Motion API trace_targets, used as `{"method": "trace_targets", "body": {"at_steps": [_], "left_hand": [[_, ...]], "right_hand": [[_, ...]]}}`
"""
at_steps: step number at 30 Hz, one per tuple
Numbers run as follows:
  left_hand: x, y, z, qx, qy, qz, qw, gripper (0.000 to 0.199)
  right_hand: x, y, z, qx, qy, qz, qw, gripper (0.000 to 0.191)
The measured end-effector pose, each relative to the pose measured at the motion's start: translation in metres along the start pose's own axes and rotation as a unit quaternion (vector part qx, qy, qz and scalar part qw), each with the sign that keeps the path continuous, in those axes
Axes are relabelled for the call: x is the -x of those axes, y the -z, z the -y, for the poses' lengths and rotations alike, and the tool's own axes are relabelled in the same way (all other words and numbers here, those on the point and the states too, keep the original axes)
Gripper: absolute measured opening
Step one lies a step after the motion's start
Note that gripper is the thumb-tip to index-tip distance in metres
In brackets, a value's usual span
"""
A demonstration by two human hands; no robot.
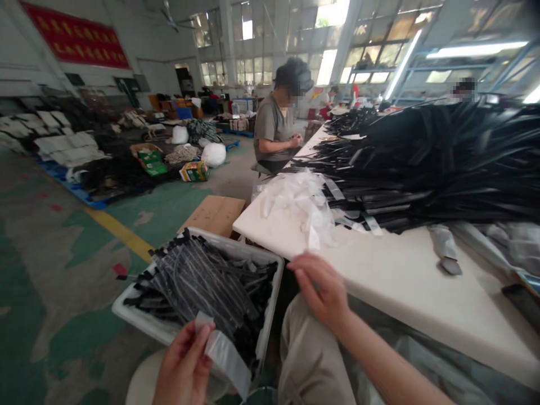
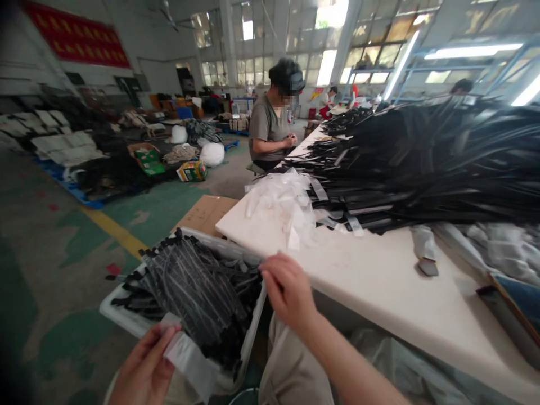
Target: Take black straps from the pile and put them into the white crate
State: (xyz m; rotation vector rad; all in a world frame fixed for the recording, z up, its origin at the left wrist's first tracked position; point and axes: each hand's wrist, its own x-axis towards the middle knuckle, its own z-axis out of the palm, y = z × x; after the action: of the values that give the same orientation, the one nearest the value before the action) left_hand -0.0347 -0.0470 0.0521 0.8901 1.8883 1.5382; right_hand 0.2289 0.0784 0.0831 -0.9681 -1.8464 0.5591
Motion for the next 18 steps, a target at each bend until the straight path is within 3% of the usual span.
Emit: {"method": "trace_targets", "body": {"at_steps": [1, 2, 4, 5, 6, 7, 10, 15, 18], "left_hand": [[0.001, -0.007, -0.007, 0.042, 0.039, 0.011, 0.998, 0.038], [0.003, -0.013, -0.013, 0.079, 0.070, 0.023, 0.994, 0.039], [0.004, -0.019, -0.020, 0.128, 0.105, 0.028, 0.986, 0.042], [0.004, -0.020, -0.020, 0.141, 0.109, 0.020, 0.984, 0.045], [0.003, -0.018, -0.019, 0.145, 0.108, 0.011, 0.983, 0.048], [0.002, -0.016, -0.016, 0.137, 0.103, -0.001, 0.985, 0.050], [0.000, -0.004, -0.001, 0.059, 0.090, -0.027, 0.994, 0.058], [0.002, 0.007, 0.022, -0.051, 0.082, 0.011, 0.995, 0.058], [-0.001, 0.007, 0.029, -0.143, -0.002, -0.037, 0.989, 0.070]], "right_hand": [[0.016, -0.015, 0.011, -0.106, -0.050, 0.087, 0.989, 0.034], [0.032, -0.032, 0.020, -0.217, -0.109, 0.183, 0.953, 0.041], [0.060, -0.064, 0.031, -0.392, -0.221, 0.338, 0.827, 0.058], [0.071, -0.077, 0.032, -0.442, -0.273, 0.371, 0.770, 0.063], [0.079, -0.088, 0.032, -0.469, -0.322, 0.373, 0.733, 0.066], [0.085, -0.095, 0.029, -0.476, -0.366, 0.352, 0.719, 0.066], [0.088, -0.100, 0.020, -0.457, -0.446, 0.253, 0.727, 0.069], [0.073, -0.092, 0.013, -0.417, -0.435, 0.172, 0.779, 0.064], [0.067, -0.091, 0.013, -0.394, -0.429, 0.148, 0.799, 0.060]]}}
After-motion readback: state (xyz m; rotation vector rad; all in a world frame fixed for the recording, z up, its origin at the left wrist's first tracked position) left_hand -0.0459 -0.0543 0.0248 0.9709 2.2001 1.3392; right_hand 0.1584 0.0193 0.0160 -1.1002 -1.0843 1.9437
